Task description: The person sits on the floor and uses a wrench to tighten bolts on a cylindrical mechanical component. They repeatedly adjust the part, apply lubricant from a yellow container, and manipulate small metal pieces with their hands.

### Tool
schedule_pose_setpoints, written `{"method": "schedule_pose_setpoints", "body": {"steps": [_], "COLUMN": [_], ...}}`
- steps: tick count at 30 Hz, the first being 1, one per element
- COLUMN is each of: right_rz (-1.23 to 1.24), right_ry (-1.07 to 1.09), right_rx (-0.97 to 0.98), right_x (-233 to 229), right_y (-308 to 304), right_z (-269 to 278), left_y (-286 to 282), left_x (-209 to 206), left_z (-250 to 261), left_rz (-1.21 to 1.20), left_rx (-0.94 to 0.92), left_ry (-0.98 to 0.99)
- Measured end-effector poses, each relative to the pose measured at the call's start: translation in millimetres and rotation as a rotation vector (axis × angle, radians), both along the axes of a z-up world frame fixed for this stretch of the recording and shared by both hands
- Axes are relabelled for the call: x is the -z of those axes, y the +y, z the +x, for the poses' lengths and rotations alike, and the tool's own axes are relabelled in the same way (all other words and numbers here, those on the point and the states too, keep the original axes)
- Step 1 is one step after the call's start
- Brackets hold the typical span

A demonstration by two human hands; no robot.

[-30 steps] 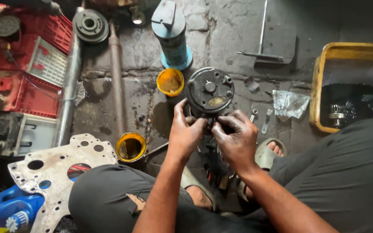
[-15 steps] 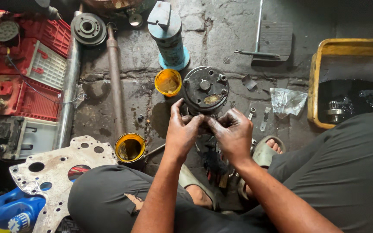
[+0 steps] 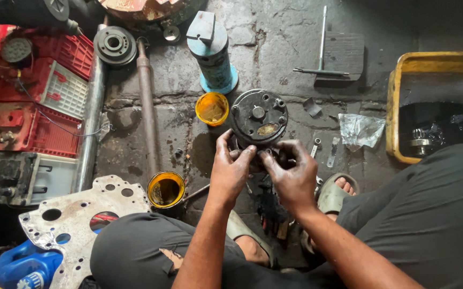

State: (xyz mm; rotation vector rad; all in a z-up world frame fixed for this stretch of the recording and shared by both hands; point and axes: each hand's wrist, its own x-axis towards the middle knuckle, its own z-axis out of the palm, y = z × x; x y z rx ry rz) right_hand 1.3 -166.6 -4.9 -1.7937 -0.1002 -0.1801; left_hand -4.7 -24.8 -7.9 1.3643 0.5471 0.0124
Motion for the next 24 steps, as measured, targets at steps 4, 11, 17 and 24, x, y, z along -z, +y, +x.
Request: {"method": "schedule_pose_setpoints", "body": {"steps": [4, 11, 17, 24], "right_rz": [0.057, 0.071, 0.045, 0.131], "right_ry": [0.051, 0.119, 0.222, 0.170], "right_rx": [-0.036, -0.071, -0.077, -0.090], "right_x": [5.9, 7.1, 5.4, 7.1], "right_y": [1.0, -3.0, -1.7, 0.7], "right_z": [1.3, 6.6, 11.0, 14.5], "left_y": [0.9, 3.3, 5.0, -1.8], "left_x": [9.5, 9.7, 10.2, -20.8], "left_z": [-2.2, -3.3, -2.5, -7.3], "left_rz": [0.093, 0.079, 0.073, 0.658], "left_rx": [-0.029, -0.051, -0.040, -0.109], "left_ry": [0.055, 0.122, 0.120, -0.003]}}
